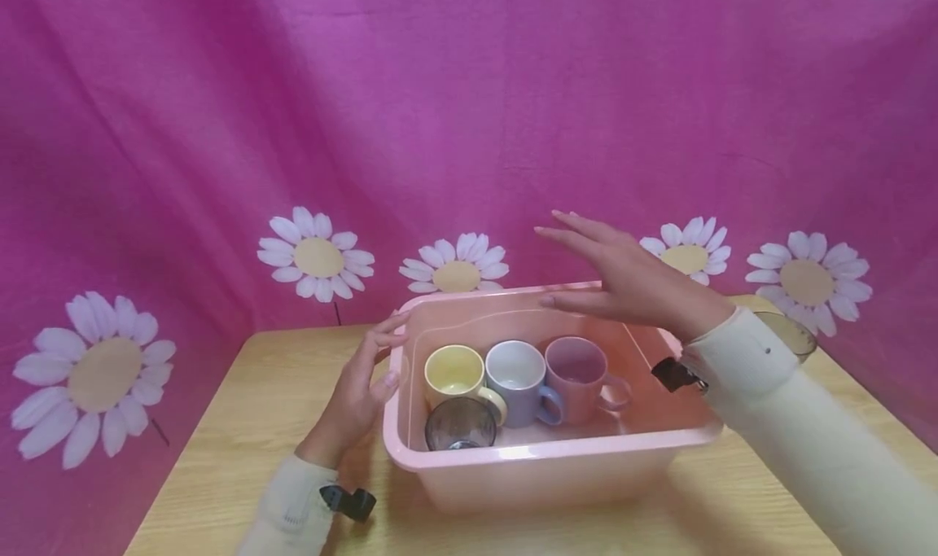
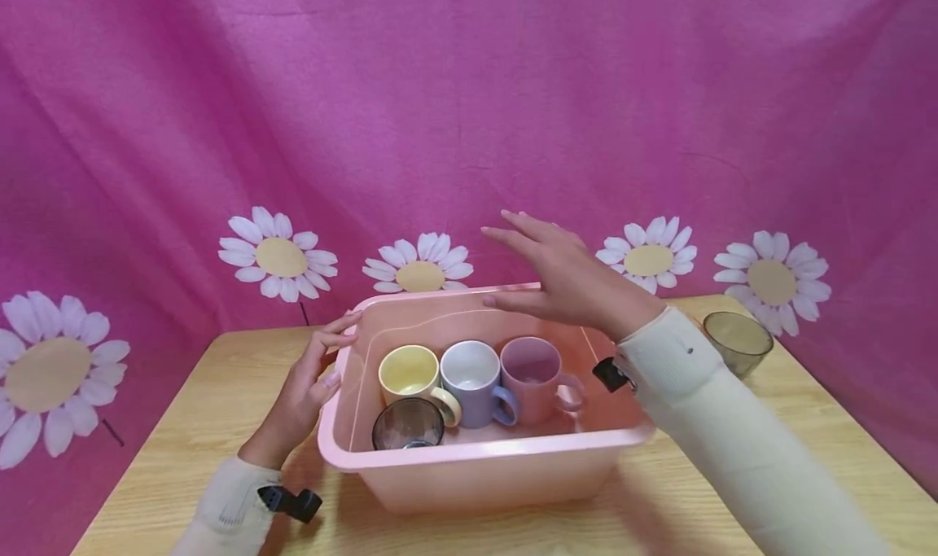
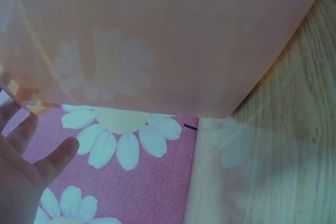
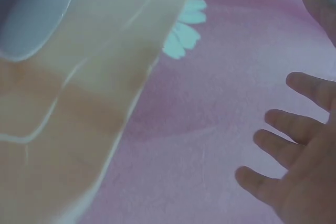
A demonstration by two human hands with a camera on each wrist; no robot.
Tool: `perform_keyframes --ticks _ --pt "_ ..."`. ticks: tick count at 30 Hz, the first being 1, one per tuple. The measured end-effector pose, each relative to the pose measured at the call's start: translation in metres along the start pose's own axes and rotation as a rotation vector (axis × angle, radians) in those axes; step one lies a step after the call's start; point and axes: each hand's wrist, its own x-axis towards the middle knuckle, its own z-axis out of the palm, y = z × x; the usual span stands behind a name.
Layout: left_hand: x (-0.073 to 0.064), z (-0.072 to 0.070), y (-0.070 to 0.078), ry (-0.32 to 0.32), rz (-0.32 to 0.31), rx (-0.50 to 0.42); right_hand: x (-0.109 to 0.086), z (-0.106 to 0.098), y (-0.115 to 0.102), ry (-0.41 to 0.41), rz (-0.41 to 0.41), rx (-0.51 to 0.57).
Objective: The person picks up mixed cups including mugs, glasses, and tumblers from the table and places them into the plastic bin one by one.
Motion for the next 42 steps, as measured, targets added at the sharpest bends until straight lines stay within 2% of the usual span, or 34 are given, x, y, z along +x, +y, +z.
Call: perform_keyframes --ticks 3,6,9,14,19,22,27,34,42 --pt "-0.001 -0.001 0.001 -0.004 0.008 -0.001 -0.006 -0.008 0.001 -0.083 0.072 0.035" --pt "0.003 -0.002 0.002 -0.003 0.015 0.001 -0.01 -0.016 0.003 -0.126 0.115 0.052" --pt "0.005 -0.001 0.003 -0.002 0.01 -0.007 -0.014 -0.022 0.006 -0.124 0.121 0.041" --pt "-0.002 0.001 0.002 -0.004 -0.026 -0.026 -0.025 -0.028 0.009 -0.122 0.13 0.029" --pt "-0.004 0.003 -0.001 -0.017 -0.016 -0.046 -0.041 -0.035 0.013 -0.136 0.155 0.034" --pt "-0.002 0.003 -0.002 -0.015 -0.002 -0.042 -0.047 -0.039 0.018 -0.115 0.17 0.051" --pt "0.0 0.0 -0.002 0.001 0.002 -0.021 -0.052 -0.041 0.027 -0.029 0.175 0.079" --pt "-0.002 0.001 -0.002 0.006 0.006 -0.014 -0.067 -0.039 0.038 0.015 0.27 0.155" --pt "-0.001 0.0 -0.001 0.0 0.004 -0.017 -0.085 -0.036 0.05 0.136 0.351 0.209"
